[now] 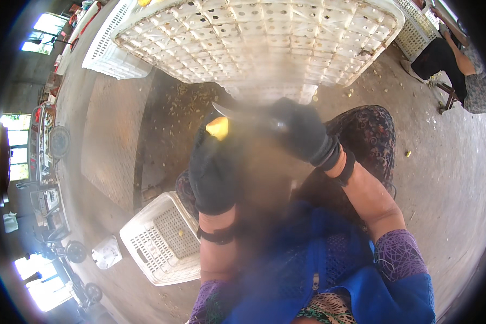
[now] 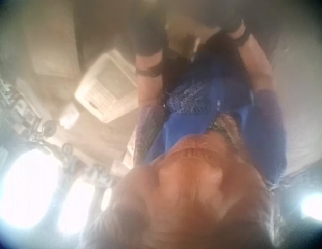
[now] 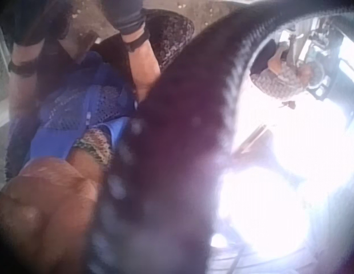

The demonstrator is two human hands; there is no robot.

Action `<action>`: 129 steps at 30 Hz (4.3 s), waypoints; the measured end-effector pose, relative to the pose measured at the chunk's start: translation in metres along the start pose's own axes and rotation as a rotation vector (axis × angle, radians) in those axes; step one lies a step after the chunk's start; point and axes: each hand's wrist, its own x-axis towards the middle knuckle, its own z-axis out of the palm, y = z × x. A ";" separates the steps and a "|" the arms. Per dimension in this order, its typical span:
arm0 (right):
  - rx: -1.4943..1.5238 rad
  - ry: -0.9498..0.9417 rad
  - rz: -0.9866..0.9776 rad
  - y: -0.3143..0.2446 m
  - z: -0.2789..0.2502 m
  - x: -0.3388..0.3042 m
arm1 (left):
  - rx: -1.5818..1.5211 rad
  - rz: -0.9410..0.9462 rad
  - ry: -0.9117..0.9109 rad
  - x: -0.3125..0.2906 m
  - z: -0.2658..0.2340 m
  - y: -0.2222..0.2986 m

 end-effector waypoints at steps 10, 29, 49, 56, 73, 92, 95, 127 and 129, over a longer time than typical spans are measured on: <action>0.125 0.004 -0.032 -0.012 -0.007 0.006 | 1.261 0.524 -0.264 0.013 -0.014 -0.006; -0.139 -0.083 -0.155 -0.018 -0.009 0.007 | 1.498 0.483 -0.326 0.009 0.006 0.007; -0.087 -0.002 -0.086 0.002 -0.006 0.008 | 1.794 0.537 -0.208 -0.004 -0.030 0.011; 0.323 0.009 0.061 -0.023 -0.011 0.015 | 1.935 0.681 -0.364 0.015 -0.037 -0.004; 0.374 -0.027 -0.249 -0.064 -0.025 0.047 | 1.657 0.967 -0.380 0.013 -0.006 0.023; 0.694 -0.161 -0.032 -0.012 0.011 0.046 | 1.666 0.311 -0.278 0.005 -0.021 0.016; 0.782 -0.159 -0.104 -0.009 0.016 0.046 | 1.446 0.364 -0.176 0.002 -0.011 0.015; 0.884 -0.215 0.107 0.005 0.024 0.040 | 1.512 0.526 -0.227 0.005 0.006 0.021; 0.850 -0.193 0.074 0.005 0.024 0.039 | 1.540 0.634 -0.277 0.006 0.005 0.022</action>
